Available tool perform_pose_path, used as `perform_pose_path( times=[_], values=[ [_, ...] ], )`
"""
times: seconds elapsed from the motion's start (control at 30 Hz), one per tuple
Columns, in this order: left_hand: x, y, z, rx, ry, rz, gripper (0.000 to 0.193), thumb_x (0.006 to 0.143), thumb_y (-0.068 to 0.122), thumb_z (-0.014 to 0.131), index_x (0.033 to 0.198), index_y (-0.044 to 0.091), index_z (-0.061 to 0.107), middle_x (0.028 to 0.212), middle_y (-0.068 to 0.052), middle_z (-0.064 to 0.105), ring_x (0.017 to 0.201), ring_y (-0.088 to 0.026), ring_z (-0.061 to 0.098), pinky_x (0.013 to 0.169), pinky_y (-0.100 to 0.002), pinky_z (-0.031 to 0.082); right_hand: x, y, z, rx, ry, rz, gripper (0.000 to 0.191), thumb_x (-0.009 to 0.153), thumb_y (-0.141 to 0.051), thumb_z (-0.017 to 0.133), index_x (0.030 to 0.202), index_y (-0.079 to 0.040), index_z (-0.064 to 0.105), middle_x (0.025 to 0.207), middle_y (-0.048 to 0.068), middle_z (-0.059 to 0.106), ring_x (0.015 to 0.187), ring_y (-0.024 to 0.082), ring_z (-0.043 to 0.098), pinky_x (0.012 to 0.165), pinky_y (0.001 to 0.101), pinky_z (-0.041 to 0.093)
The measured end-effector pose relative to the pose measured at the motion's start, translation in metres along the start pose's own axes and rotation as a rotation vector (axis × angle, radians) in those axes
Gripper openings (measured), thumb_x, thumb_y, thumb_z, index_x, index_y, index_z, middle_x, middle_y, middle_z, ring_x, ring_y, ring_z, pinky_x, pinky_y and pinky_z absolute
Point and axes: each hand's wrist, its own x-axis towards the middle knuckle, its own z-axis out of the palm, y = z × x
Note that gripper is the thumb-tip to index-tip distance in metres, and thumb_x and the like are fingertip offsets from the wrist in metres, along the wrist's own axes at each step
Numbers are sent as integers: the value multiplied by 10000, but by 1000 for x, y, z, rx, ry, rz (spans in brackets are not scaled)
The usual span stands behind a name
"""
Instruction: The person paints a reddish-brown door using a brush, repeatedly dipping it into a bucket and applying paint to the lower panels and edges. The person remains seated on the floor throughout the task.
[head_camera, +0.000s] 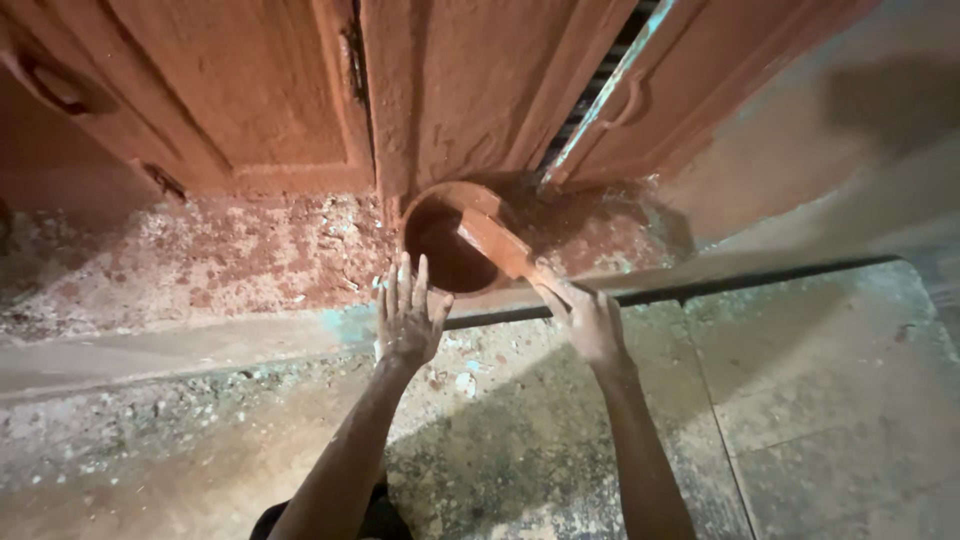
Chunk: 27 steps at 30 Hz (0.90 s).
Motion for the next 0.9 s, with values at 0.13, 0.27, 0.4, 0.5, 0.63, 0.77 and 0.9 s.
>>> perform_pose_path(
  times=[0.13,0.27,0.4,0.5,0.63,0.77,0.9],
  values=[
    [1,4,3,-54,13,-3,809,1006,574,475,1646,150,218,1702,-153,217,1547,-341,251,1246,-499,187,4,23,11,52,-47,29,282,996,-252,668,1231,-115,743,1171,178,723,1046,349,705,846,423,576],
    [7,8,6,-47,2,-4,818,983,570,497,1630,152,220,1683,-158,215,1527,-336,256,1218,-499,208,10,63,32,165,-284,257,362,964,-170,663,1322,-116,672,1192,124,740,1028,249,735,887,349,577],
    [6,10,5,-51,11,-13,814,986,581,504,1639,178,231,1694,-138,229,1535,-317,276,1221,-491,239,-17,118,46,483,-344,306,185,1103,-71,631,1178,47,752,967,266,656,744,179,530,738,339,490],
    [4,11,2,-95,1,3,813,995,569,498,1648,164,231,1694,-158,242,1532,-339,282,1226,-487,245,-38,142,42,732,-394,331,305,995,-122,622,1281,-54,703,1151,30,778,1016,56,697,867,236,562],
    [6,12,0,-19,26,4,809,985,578,500,1632,169,236,1679,-154,261,1521,-337,297,1216,-483,250,-38,129,13,356,-250,167,333,964,-26,625,1283,-39,719,1041,76,790,885,97,678,777,273,533],
    [7,11,-1,-35,11,9,805,996,579,494,1635,158,244,1682,-159,245,1522,-345,287,1231,-477,245,-19,87,-20,270,-213,343,316,964,-151,684,1267,-71,718,875,84,781,675,126,676,633,291,552],
    [6,11,0,-51,-38,-6,815,985,581,496,1630,146,253,1681,-161,227,1511,-346,268,1210,-490,231,-11,51,-10,7,-51,-63,310,970,-129,669,1274,-133,726,1101,117,786,722,136,724,644,292,611]
  ],
)
